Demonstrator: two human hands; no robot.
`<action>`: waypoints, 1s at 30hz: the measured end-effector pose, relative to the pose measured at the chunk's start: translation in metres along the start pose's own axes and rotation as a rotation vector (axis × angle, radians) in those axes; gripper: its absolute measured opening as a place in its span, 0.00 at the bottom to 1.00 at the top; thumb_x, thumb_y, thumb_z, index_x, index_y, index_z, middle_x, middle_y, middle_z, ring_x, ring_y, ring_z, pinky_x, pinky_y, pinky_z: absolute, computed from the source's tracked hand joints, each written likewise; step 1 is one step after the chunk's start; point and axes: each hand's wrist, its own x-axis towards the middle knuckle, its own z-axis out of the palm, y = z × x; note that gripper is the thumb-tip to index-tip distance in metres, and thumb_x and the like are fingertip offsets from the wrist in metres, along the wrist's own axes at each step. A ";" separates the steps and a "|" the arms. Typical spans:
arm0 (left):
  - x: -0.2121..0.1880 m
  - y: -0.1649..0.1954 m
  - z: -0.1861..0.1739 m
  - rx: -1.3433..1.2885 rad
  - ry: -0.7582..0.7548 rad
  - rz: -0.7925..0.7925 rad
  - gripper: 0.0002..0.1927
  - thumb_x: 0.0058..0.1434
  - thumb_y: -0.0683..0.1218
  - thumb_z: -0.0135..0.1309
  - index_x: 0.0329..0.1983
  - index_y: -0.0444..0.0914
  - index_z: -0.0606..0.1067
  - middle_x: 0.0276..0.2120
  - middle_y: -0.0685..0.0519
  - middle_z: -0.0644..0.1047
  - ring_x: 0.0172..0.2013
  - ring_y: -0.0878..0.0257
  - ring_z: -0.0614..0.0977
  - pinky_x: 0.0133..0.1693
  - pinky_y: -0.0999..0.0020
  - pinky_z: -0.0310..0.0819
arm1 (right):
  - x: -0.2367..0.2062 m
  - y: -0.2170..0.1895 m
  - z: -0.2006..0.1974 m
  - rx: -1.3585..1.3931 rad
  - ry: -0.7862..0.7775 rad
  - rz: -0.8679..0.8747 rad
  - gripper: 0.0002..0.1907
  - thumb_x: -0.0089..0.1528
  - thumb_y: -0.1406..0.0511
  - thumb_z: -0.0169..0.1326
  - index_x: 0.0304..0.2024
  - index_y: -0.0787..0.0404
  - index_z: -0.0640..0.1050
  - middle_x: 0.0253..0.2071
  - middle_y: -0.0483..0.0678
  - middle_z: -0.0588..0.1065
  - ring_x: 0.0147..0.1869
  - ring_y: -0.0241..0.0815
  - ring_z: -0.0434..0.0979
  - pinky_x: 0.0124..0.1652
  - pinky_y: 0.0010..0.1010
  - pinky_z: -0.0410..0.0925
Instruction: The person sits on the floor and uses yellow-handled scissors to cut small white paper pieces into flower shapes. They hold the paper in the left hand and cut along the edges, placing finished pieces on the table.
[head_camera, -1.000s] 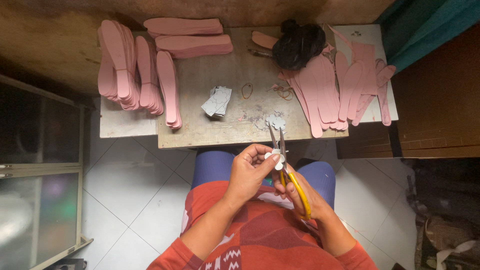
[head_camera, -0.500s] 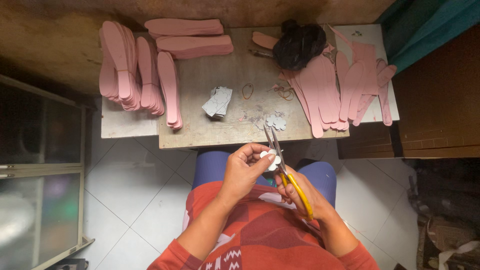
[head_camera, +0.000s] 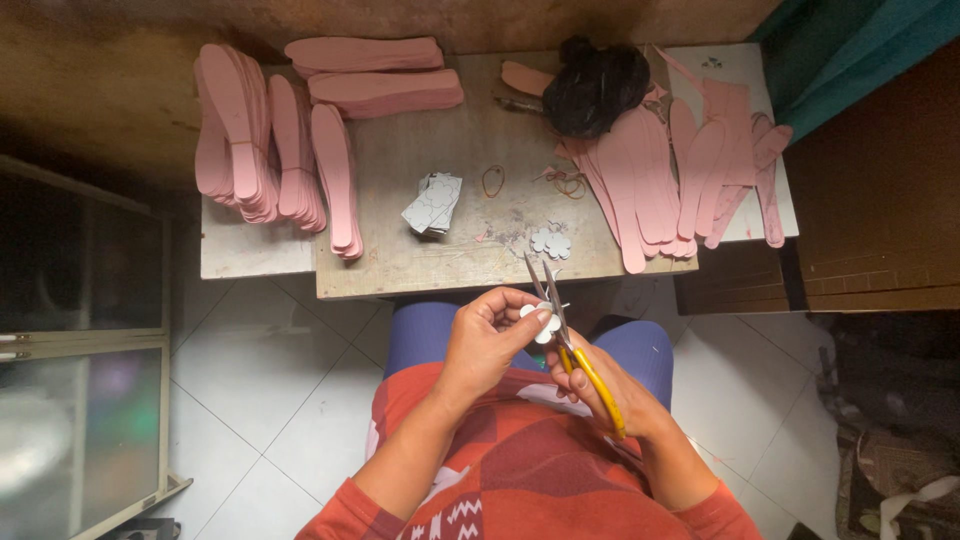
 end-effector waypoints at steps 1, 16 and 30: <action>0.000 -0.001 0.000 -0.003 -0.004 -0.005 0.09 0.62 0.42 0.62 0.42 0.33 0.79 0.33 0.53 0.83 0.33 0.72 0.81 0.37 0.77 0.77 | -0.001 0.001 0.000 0.002 -0.001 0.001 0.50 0.61 0.31 0.39 0.63 0.66 0.63 0.28 0.43 0.63 0.31 0.36 0.63 0.31 0.28 0.69; 0.005 0.005 -0.020 0.019 -0.094 -0.114 0.10 0.61 0.42 0.62 0.43 0.31 0.79 0.31 0.54 0.82 0.31 0.72 0.80 0.35 0.78 0.74 | -0.002 -0.012 -0.002 -0.068 -0.003 0.024 0.41 0.60 0.30 0.38 0.39 0.60 0.67 0.25 0.44 0.65 0.27 0.36 0.65 0.27 0.29 0.64; 0.008 0.016 -0.031 0.137 -0.150 -0.215 0.09 0.59 0.42 0.64 0.39 0.32 0.79 0.30 0.57 0.80 0.31 0.73 0.78 0.36 0.77 0.72 | -0.004 -0.004 -0.010 -0.235 -0.040 -0.057 0.32 0.65 0.38 0.42 0.34 0.60 0.67 0.25 0.46 0.64 0.27 0.43 0.63 0.27 0.35 0.61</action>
